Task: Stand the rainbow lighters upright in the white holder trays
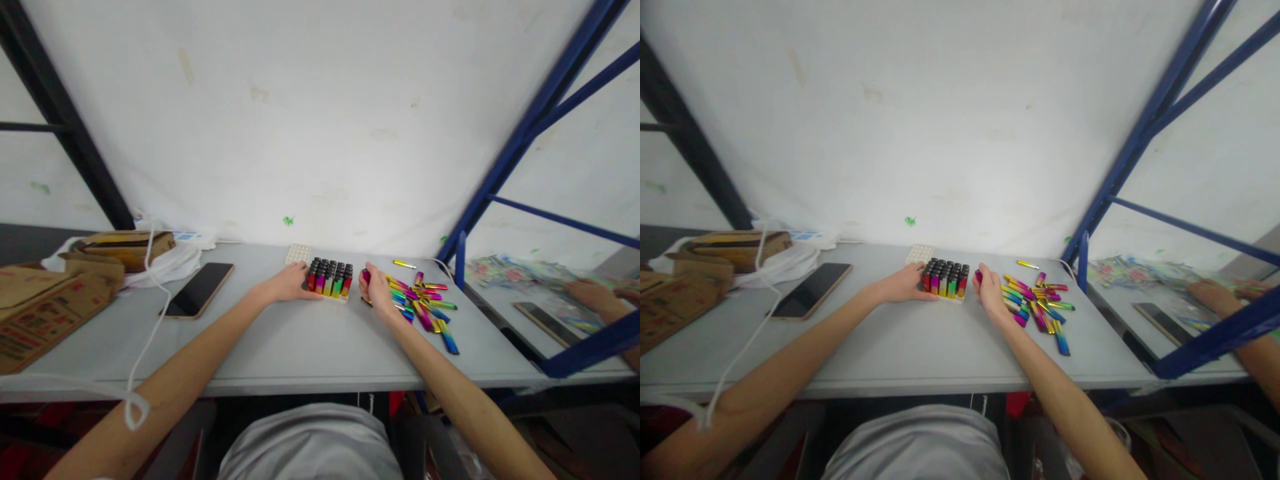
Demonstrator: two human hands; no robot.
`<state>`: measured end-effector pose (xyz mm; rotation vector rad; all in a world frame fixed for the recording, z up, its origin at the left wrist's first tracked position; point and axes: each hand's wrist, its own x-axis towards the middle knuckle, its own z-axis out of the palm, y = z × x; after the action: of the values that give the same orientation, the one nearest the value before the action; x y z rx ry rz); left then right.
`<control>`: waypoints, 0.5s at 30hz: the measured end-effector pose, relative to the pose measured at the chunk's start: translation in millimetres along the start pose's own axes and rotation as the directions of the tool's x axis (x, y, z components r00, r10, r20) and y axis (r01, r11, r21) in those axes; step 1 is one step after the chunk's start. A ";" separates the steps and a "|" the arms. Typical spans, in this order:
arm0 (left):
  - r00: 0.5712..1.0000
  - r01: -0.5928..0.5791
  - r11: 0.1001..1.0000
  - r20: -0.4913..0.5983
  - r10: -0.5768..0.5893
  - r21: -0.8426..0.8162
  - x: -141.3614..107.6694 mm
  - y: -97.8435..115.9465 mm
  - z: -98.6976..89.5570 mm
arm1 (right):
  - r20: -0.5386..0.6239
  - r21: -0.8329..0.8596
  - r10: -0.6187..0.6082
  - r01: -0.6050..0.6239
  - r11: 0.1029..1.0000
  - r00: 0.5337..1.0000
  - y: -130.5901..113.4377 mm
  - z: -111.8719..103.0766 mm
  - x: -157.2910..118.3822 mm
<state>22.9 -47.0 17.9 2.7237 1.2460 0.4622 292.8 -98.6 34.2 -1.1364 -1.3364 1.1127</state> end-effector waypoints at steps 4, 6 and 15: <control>1.000 0.017 1.000 -0.006 -0.017 0.012 -0.3 -0.4 -0.1 | -0.030 0.001 0.011 -0.011 1.000 1.000 0.0 0.2 -1.5; 1.000 0.020 1.000 -0.008 -0.020 0.010 -0.7 0.0 -1.2 | -0.020 0.005 0.009 -0.009 1.000 1.000 0.3 0.1 -2.2; 1.000 0.008 1.000 -0.008 -0.008 0.006 -0.4 -0.1 -1.1 | 0.033 0.065 0.018 -0.020 0.998 0.999 -2.2 -1.5 -0.2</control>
<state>22.3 -47.3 18.8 2.7237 1.2621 0.4692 294.3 -99.0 36.5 -1.0896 -1.3070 1.1842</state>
